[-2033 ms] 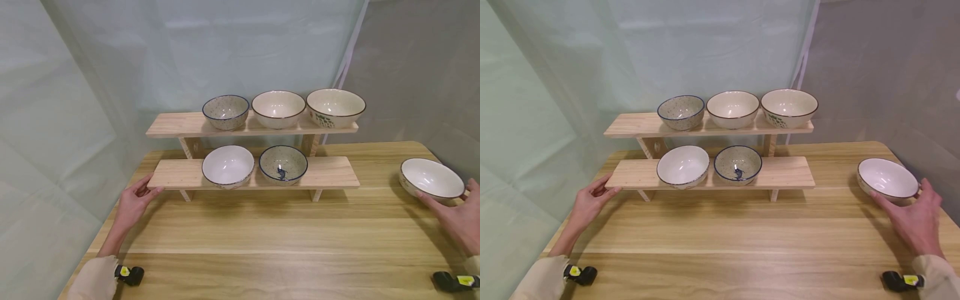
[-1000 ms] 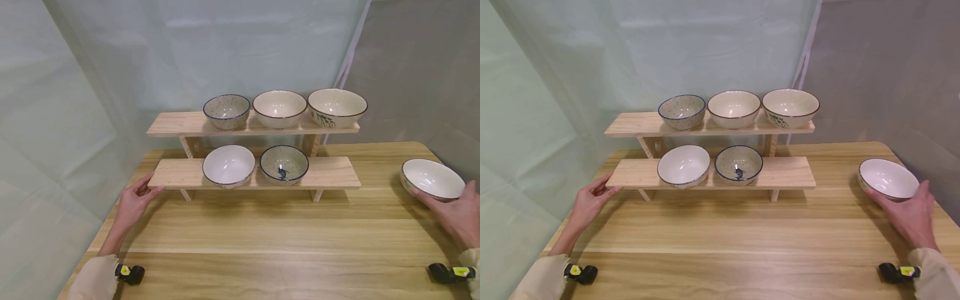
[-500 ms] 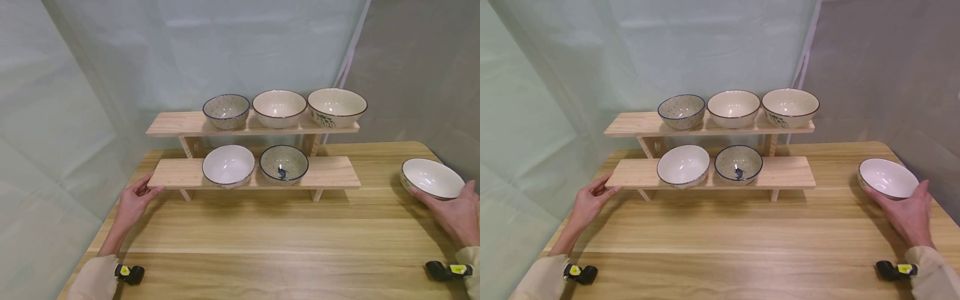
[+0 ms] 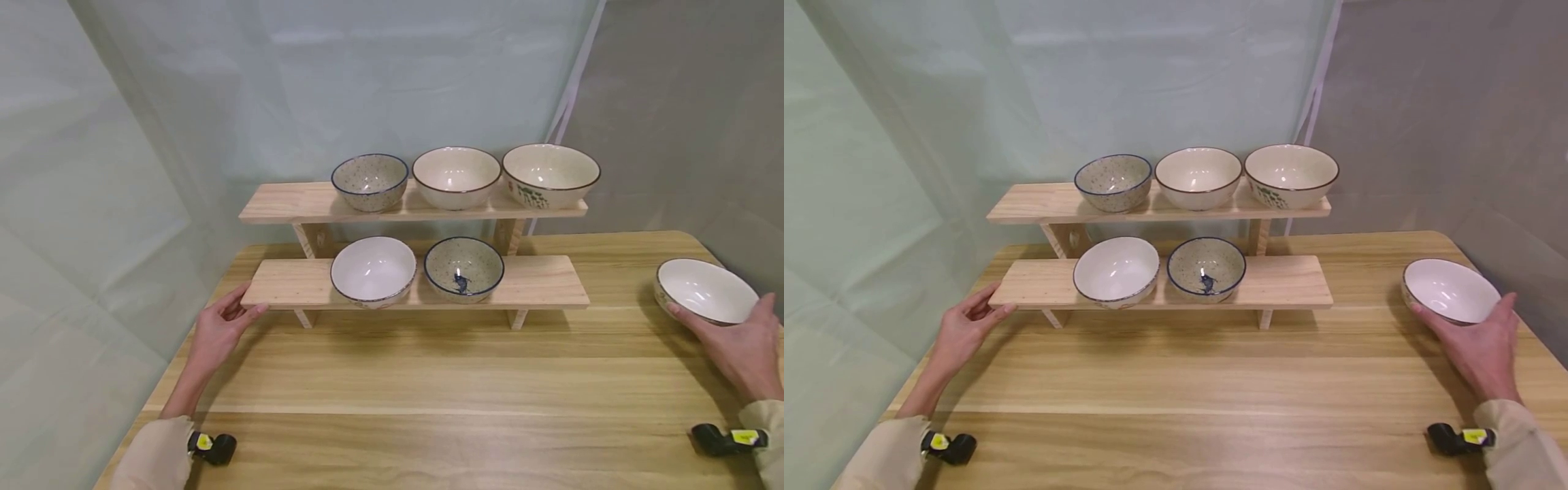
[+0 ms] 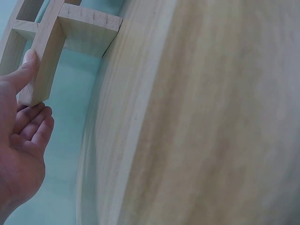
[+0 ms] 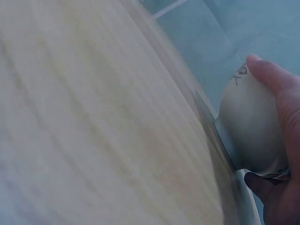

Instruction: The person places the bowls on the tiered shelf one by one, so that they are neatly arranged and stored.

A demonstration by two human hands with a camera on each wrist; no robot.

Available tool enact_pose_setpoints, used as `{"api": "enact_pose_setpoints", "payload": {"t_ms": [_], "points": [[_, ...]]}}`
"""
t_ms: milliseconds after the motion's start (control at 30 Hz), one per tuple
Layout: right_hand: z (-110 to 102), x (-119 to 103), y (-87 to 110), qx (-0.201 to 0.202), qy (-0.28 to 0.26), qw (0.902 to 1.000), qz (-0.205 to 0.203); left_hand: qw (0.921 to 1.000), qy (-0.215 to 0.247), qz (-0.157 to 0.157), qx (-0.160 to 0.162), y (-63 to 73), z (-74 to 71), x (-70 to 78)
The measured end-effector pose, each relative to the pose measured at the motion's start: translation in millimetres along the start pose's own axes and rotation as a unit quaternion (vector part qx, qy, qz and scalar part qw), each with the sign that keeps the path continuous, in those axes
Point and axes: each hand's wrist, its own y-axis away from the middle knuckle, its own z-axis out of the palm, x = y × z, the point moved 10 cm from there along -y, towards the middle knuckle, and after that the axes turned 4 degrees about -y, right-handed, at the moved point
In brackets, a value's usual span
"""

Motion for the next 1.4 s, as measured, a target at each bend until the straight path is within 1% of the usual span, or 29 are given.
{"api": "enact_pose_setpoints", "payload": {"t_ms": [300, 700, 1133, 1400], "points": [[-3.8, -0.6, -0.1, 0.028, 0.005, 0.9996, -0.001, 1.0000, -0.001, 0.000, 0.003, -0.2, -0.6, -1.2], [-4.7, 3.0, 2.2, 0.038, -0.009, 0.9991, 0.018, 0.9999, -0.012, -0.008, 0.001, -0.5, -1.0, -2.2], [-7.1, 4.4, 3.6, 0.075, -0.012, 0.9969, 0.024, 0.9998, -0.020, -0.007, 0.003, -0.4, -1.2, -1.8], [-7.0, 7.0, 4.7, 0.069, -0.010, 0.9970, 0.034, 0.9999, -0.013, -0.006, 0.003, -0.5, -0.7, -0.4]]}}
